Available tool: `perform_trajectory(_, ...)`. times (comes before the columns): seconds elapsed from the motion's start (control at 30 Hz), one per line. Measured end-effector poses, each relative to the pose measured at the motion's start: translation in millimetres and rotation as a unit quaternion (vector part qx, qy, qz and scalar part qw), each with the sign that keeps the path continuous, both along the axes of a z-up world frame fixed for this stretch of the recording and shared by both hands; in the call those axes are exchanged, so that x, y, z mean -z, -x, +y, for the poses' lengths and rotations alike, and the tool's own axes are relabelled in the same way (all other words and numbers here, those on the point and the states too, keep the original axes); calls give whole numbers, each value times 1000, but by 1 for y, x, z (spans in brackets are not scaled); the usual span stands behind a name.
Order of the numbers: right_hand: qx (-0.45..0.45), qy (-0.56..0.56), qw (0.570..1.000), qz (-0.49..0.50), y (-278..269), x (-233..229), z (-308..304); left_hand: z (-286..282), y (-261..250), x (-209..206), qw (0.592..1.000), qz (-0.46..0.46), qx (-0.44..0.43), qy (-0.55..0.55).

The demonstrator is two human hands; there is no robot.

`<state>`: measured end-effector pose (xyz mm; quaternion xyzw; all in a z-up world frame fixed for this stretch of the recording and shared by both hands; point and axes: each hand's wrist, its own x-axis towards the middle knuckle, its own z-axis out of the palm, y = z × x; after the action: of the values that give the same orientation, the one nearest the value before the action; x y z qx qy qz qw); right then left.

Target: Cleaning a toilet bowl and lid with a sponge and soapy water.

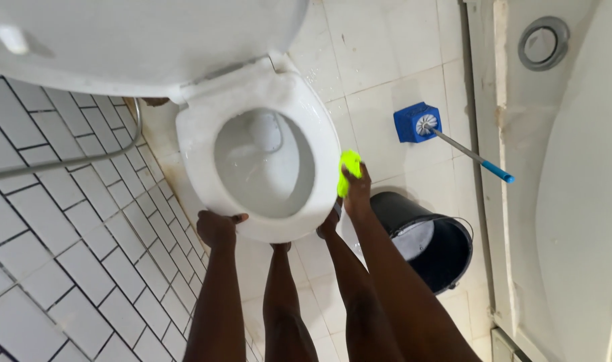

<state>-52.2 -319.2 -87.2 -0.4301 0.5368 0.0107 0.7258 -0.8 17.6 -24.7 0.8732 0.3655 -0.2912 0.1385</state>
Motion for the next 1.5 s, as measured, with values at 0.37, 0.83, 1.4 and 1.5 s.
perform_trajectory(0.37, 2, -29, 995, -98, -10, 2, -3, 2, 0, 7, 999, -43, 22, -4)
perform_trajectory(0.83, -332, 563, 752, -81, -5, -49, 83, -7, -6, -8, 998, 26, 11, -48)
perform_trajectory(1.4, -443, 696, 535, -181, -64, -15, 51, -7, 2, 0, 998, 30, -59, 14)
perform_trajectory(1.5, -404, 721, 525, -203, -116, 3, 53, -10, -10, -4, 998, 16, -57, 9)
